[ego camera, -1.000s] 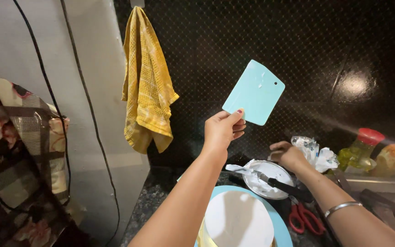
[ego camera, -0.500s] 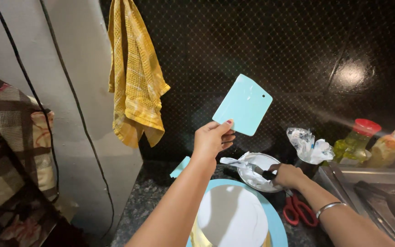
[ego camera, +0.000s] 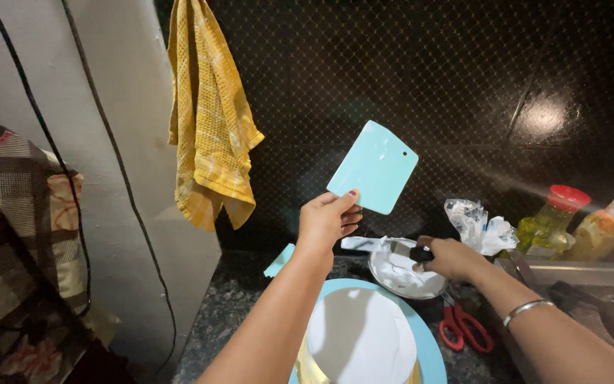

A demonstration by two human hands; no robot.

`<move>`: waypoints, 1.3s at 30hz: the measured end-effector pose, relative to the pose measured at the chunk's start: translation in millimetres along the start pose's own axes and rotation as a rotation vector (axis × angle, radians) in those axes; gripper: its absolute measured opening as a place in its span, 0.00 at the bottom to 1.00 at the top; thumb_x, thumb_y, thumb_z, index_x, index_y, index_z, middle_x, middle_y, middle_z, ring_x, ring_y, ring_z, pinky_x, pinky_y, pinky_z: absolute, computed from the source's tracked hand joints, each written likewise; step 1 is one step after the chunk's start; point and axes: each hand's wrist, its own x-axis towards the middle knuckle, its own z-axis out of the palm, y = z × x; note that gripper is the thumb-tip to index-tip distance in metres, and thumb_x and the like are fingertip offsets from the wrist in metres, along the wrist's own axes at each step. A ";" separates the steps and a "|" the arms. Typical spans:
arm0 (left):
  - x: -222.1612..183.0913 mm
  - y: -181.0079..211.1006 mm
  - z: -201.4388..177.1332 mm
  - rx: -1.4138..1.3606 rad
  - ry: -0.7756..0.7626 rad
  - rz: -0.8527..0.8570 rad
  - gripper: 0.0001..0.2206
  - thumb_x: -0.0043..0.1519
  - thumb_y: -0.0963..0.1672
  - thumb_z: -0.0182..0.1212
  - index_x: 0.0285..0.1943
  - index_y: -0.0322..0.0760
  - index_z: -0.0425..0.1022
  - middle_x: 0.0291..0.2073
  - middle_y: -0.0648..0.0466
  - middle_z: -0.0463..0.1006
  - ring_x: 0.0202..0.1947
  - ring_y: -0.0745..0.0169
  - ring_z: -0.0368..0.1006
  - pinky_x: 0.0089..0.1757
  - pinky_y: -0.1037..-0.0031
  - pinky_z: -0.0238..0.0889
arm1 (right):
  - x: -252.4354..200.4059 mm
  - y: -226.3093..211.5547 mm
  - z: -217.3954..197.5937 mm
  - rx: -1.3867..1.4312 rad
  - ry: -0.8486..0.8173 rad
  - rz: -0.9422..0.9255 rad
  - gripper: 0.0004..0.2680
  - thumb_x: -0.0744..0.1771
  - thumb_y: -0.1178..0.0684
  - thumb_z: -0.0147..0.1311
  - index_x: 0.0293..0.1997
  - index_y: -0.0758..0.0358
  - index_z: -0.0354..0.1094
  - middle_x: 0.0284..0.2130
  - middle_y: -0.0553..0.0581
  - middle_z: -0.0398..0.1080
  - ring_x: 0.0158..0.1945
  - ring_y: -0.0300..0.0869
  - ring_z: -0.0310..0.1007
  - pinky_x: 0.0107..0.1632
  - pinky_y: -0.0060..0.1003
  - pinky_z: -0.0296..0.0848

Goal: The person is applying white icing to a small cake on a rotating stand and smoothing the sides with a blue scraper tool.

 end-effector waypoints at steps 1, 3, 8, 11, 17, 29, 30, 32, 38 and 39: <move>0.4 -0.2 -1.6 0.000 -0.001 0.000 0.10 0.58 0.45 0.69 0.32 0.35 0.76 0.30 0.54 0.80 0.30 0.66 0.76 0.35 0.73 0.69 | -3.1 -1.3 -5.0 0.000 0.001 0.000 0.23 0.60 0.40 0.65 0.61 0.45 0.66 0.44 0.63 0.79 0.50 0.55 0.79 0.53 0.48 0.75; 0.9 -0.8 -3.9 -0.004 -0.005 0.023 0.09 0.58 0.45 0.69 0.32 0.34 0.77 0.30 0.53 0.81 0.30 0.65 0.77 0.34 0.73 0.69 | -10.3 -2.9 -14.7 0.036 0.073 0.010 0.24 0.61 0.33 0.63 0.60 0.48 0.66 0.45 0.63 0.78 0.50 0.56 0.78 0.54 0.48 0.75; -6.0 2.9 -13.8 -0.010 0.010 0.019 0.09 0.58 0.45 0.68 0.34 0.33 0.77 0.31 0.52 0.81 0.31 0.64 0.77 0.36 0.72 0.69 | 10.9 48.0 -21.3 0.044 0.091 -0.036 0.23 0.61 0.31 0.60 0.57 0.49 0.71 0.48 0.63 0.77 0.53 0.56 0.77 0.56 0.48 0.74; 1.4 -1.5 -21.3 -0.025 0.002 0.006 0.10 0.58 0.46 0.68 0.35 0.34 0.77 0.33 0.51 0.81 0.32 0.62 0.78 0.37 0.71 0.71 | 23.3 74.9 -35.8 0.015 0.119 -0.099 0.23 0.60 0.32 0.62 0.56 0.49 0.71 0.50 0.63 0.76 0.55 0.56 0.76 0.57 0.48 0.73; -8.1 3.5 -24.8 -0.020 0.029 -0.012 0.10 0.58 0.46 0.67 0.35 0.33 0.77 0.34 0.51 0.82 0.33 0.61 0.79 0.39 0.70 0.71 | -48.1 14.1 -116.0 -0.221 0.037 0.154 0.21 0.61 0.31 0.58 0.59 0.37 0.73 0.54 0.59 0.76 0.58 0.54 0.75 0.61 0.48 0.73; -19.1 5.0 -25.2 -0.039 0.052 -0.024 0.09 0.59 0.46 0.67 0.35 0.35 0.78 0.32 0.52 0.81 0.32 0.62 0.78 0.38 0.71 0.69 | -48.1 -19.0 -115.0 -0.765 -0.046 0.252 0.12 0.65 0.46 0.55 0.53 0.48 0.77 0.51 0.53 0.78 0.55 0.45 0.79 0.55 0.43 0.72; -19.2 5.4 -25.3 -0.036 0.052 -0.033 0.09 0.58 0.46 0.67 0.35 0.35 0.78 0.32 0.52 0.82 0.33 0.62 0.78 0.38 0.70 0.69 | -44.6 -20.5 -111.7 -0.789 -0.058 0.243 0.12 0.65 0.47 0.55 0.52 0.49 0.77 0.51 0.52 0.78 0.55 0.44 0.79 0.54 0.42 0.71; -17.6 2.7 -28.8 -0.041 0.050 -0.023 0.09 0.58 0.46 0.67 0.35 0.35 0.78 0.32 0.52 0.81 0.33 0.61 0.78 0.39 0.70 0.69 | -34.8 -14.6 -102.6 -0.788 -0.048 0.238 0.12 0.65 0.47 0.55 0.52 0.49 0.78 0.51 0.52 0.78 0.55 0.44 0.79 0.54 0.43 0.71; -26.8 8.7 -34.6 -0.034 0.078 -0.023 0.09 0.58 0.46 0.67 0.36 0.35 0.79 0.33 0.51 0.82 0.34 0.60 0.78 0.41 0.69 0.70 | -32.7 -14.6 -85.4 -0.719 -0.085 0.252 0.14 0.63 0.44 0.60 0.53 0.49 0.77 0.52 0.51 0.77 0.56 0.44 0.78 0.55 0.42 0.74; -29.8 11.5 -34.4 -0.020 0.095 -0.030 0.09 0.58 0.47 0.67 0.36 0.35 0.80 0.33 0.52 0.82 0.35 0.61 0.79 0.41 0.70 0.70 | -35.2 -15.8 -84.0 -0.671 -0.114 0.248 0.16 0.62 0.42 0.62 0.54 0.49 0.77 0.53 0.52 0.77 0.57 0.44 0.77 0.56 0.43 0.74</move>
